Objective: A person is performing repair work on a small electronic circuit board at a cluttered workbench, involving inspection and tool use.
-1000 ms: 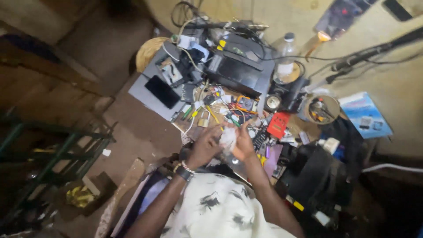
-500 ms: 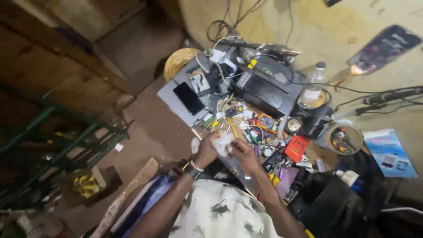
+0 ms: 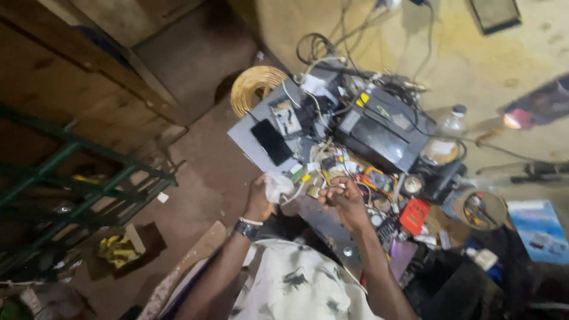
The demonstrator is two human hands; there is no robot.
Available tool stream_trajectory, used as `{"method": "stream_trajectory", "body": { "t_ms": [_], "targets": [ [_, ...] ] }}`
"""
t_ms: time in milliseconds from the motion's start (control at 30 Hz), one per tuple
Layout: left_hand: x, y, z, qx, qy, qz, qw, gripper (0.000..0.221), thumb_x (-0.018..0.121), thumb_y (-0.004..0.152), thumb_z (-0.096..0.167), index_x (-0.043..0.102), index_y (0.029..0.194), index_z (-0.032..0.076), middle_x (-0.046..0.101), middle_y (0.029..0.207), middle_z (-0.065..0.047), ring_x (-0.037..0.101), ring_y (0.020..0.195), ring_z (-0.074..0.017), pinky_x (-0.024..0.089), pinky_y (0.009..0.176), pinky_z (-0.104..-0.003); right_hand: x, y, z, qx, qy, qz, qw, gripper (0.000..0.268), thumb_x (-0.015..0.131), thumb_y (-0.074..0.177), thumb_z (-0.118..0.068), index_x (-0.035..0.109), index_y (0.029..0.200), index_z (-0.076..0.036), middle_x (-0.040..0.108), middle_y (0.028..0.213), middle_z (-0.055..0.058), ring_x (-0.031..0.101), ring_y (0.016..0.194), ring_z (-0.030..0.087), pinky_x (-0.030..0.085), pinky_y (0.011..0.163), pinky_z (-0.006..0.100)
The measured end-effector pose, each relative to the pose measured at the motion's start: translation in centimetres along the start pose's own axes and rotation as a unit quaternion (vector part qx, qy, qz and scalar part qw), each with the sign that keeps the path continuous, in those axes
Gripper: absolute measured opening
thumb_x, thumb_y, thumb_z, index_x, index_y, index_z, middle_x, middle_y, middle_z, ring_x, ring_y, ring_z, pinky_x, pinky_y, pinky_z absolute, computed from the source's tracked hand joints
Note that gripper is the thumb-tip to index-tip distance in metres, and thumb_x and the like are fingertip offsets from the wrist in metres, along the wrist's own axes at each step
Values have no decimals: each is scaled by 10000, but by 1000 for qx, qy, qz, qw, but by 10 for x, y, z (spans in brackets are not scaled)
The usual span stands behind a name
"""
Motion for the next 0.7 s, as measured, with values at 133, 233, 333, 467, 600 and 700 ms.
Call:
{"method": "stream_trajectory", "body": {
  "t_ms": [133, 233, 333, 467, 600, 700],
  "targets": [
    [32, -19, 60, 177, 285, -51, 941, 146, 552, 811, 32, 456, 810, 142, 504, 825, -12, 539, 775, -148, 482, 654, -263, 20, 28, 12, 6, -98, 18, 995, 227, 545, 748, 92, 567, 974, 84, 614, 749, 228, 645, 654, 305, 542, 502, 358],
    [48, -42, 105, 202, 454, -14, 868, 101, 536, 777, 135, 502, 837, 208, 571, 829, 33, 582, 853, -159, 465, 766, -284, 55, 46, 27, -13, -137, -33, 990, 173, 516, 742, 104, 577, 900, 70, 607, 704, 194, 603, 591, 239, 507, 488, 311],
    [30, -47, 129, 201, 439, 32, 875, 117, 457, 782, 99, 499, 869, 165, 571, 801, -75, 562, 759, -264, 449, 725, -379, 126, 43, 25, 3, -169, -114, 979, 113, 514, 713, 111, 590, 784, 65, 620, 678, 198, 616, 579, 255, 517, 489, 325],
    [37, -59, 171, 222, 378, 33, 898, 69, 506, 822, 110, 559, 829, 154, 546, 710, -61, 522, 683, -192, 442, 662, -333, 167, 62, 72, 29, -175, -171, 969, 146, 517, 722, 116, 598, 841, 92, 607, 665, 198, 632, 581, 261, 540, 506, 336],
    [22, -68, 177, 116, 53, 32, 991, 254, 511, 819, 205, 513, 592, 91, 469, 476, -31, 401, 382, -88, 291, 337, -215, 211, 65, 79, 40, -141, -238, 960, 144, 567, 784, -137, 553, 836, -3, 605, 746, 115, 562, 666, 178, 444, 603, 288],
    [-6, -61, 170, 102, -14, 52, 993, 172, 571, 782, 176, 531, 633, 100, 449, 476, -12, 388, 393, -66, 275, 351, -195, 231, 66, 92, 72, -118, -253, 957, 179, 587, 782, -170, 540, 819, -1, 608, 754, 131, 578, 682, 196, 447, 620, 294]
  ]
}}
Point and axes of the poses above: each hand's wrist, its own y-axis towards the middle knuckle, its own x-axis out of the palm, z = x × y, the point moved 10 cm from there along y, towards the middle knuckle
